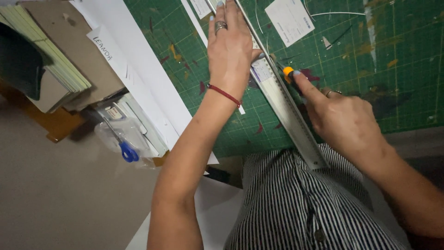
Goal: Cutting paper sheets into smaller pieces using a utility knife and a metal ruler on a cutting mat.
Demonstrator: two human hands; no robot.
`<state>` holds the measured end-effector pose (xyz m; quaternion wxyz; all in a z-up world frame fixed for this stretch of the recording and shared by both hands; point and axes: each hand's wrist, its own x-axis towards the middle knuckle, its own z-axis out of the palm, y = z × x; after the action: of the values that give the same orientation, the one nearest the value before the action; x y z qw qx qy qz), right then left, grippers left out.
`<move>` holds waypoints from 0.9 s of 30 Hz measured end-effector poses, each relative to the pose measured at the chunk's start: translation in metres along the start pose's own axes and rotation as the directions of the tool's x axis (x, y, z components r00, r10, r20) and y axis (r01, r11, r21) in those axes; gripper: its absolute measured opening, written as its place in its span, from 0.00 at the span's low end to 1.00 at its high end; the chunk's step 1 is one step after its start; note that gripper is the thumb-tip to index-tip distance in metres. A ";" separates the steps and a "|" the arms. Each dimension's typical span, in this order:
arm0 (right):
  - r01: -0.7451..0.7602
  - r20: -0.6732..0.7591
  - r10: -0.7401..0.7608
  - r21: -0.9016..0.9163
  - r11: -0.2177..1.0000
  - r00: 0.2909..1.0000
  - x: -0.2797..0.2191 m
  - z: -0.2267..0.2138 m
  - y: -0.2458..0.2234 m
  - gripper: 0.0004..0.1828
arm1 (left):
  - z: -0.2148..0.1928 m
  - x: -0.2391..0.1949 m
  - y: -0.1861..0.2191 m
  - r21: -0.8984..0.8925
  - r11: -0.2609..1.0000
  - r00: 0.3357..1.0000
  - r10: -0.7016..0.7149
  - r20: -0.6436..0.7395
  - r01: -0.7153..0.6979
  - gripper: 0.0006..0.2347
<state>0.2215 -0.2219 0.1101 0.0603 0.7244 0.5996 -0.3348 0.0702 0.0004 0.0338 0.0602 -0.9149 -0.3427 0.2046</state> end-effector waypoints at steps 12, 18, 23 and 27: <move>0.020 -0.044 -0.021 -0.029 0.999 0.999 -0.012 0.008 0.000 0.40 | -0.003 -0.001 0.002 0.093 0.996 1.000 0.002 -0.003 -0.002 0.53; 0.018 -0.012 -0.018 0.003 1.000 1.000 -0.015 -0.001 -0.004 0.40 | -0.005 -0.001 0.002 0.104 0.995 1.000 -0.007 -0.023 0.010 0.52; 0.009 0.005 -0.009 0.043 0.999 1.000 -0.018 -0.007 -0.008 0.37 | -0.006 -0.004 0.001 0.125 0.992 0.997 -0.002 -0.075 0.011 0.52; 0.032 -0.041 -0.034 -0.042 0.999 0.999 -0.025 0.005 -0.006 0.37 | -0.004 -0.004 0.001 0.099 0.995 0.996 -0.001 -0.092 0.010 0.50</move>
<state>0.2127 -0.2438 0.1218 0.0573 0.7199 0.6193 -0.3081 0.0700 -0.0026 0.0382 0.1219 -0.9183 -0.3316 0.1788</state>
